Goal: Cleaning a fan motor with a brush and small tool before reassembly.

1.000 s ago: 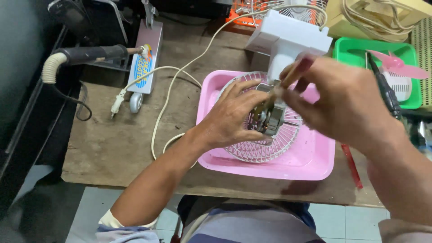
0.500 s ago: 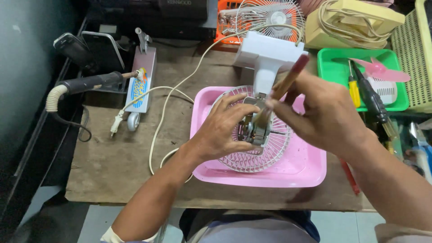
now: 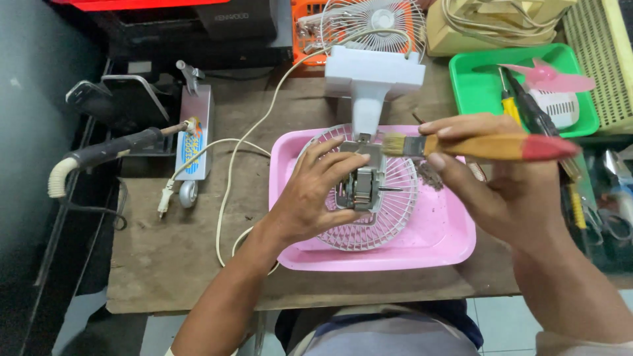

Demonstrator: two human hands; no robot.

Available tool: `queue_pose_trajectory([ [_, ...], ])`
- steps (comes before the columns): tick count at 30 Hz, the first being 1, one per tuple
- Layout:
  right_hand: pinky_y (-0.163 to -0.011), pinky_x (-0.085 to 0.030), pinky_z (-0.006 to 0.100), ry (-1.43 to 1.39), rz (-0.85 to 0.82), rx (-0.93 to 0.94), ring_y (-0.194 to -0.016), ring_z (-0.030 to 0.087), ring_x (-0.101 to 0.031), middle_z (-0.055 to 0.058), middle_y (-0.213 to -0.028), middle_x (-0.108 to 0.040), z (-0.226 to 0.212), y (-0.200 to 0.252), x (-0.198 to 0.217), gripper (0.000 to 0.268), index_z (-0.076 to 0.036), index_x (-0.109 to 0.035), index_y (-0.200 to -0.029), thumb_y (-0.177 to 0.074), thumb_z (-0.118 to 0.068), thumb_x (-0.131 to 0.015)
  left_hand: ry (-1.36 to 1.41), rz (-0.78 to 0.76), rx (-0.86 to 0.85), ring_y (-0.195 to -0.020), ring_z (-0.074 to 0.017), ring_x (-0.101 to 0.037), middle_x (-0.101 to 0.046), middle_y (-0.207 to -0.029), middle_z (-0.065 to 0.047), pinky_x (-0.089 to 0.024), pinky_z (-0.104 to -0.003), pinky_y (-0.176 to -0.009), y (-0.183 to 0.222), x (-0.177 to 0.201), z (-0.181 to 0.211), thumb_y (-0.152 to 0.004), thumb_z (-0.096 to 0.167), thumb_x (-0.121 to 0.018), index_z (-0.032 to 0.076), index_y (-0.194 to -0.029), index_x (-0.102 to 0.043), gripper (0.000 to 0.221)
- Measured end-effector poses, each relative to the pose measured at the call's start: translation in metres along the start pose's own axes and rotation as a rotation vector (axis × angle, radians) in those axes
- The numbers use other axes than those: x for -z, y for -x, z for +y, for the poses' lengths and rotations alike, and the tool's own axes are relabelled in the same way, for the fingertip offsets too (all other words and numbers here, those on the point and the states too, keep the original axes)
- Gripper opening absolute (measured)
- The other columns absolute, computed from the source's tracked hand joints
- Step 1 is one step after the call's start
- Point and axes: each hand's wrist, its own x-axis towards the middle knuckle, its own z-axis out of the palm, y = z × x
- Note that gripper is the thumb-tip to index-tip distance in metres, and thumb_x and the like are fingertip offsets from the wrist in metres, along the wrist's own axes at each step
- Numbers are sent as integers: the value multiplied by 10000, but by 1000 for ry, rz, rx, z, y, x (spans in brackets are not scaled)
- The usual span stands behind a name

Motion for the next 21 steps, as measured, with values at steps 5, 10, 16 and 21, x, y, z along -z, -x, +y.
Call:
queue_pose_trajectory([
  [5,-1020,-612,405,21,100,77,-1134,340,-740,267,-1210,-702,-2,29,-12,148,15,-582,-1107,-974,28,-646,23,25,28,-1488,-345,-398,-575,-1465,-69,-293,-580,-1233,-1,-3,4,-798,378,-906,132,-1452,-479,819],
  [10,-998,-631,385,-29,39,188,-1104,333,-750,293,-1219,-687,4,43,-26,196,4,-605,-1135,-951,23,-669,19,23,40,-1490,-344,-403,-586,-1451,-83,-265,-595,-1237,-3,-4,7,-770,361,-893,134,-1429,-479,810],
  [16,-956,-611,364,-65,-248,122,-1088,288,-755,195,-1238,-705,-1,48,-4,192,-29,-648,-1120,-928,-39,-657,31,27,21,-1492,-333,-416,-578,-1453,-49,-234,-619,-1274,-3,-5,3,-727,243,-873,130,-1424,-483,806],
  [21,-971,-625,391,25,58,91,-1080,331,-777,254,-1162,-724,5,50,-9,163,-3,-605,-1085,-937,-15,-671,31,30,31,-1477,-333,-437,-589,-1442,-43,-283,-587,-1248,-7,-5,7,-772,383,-934,141,-1420,-489,823],
])
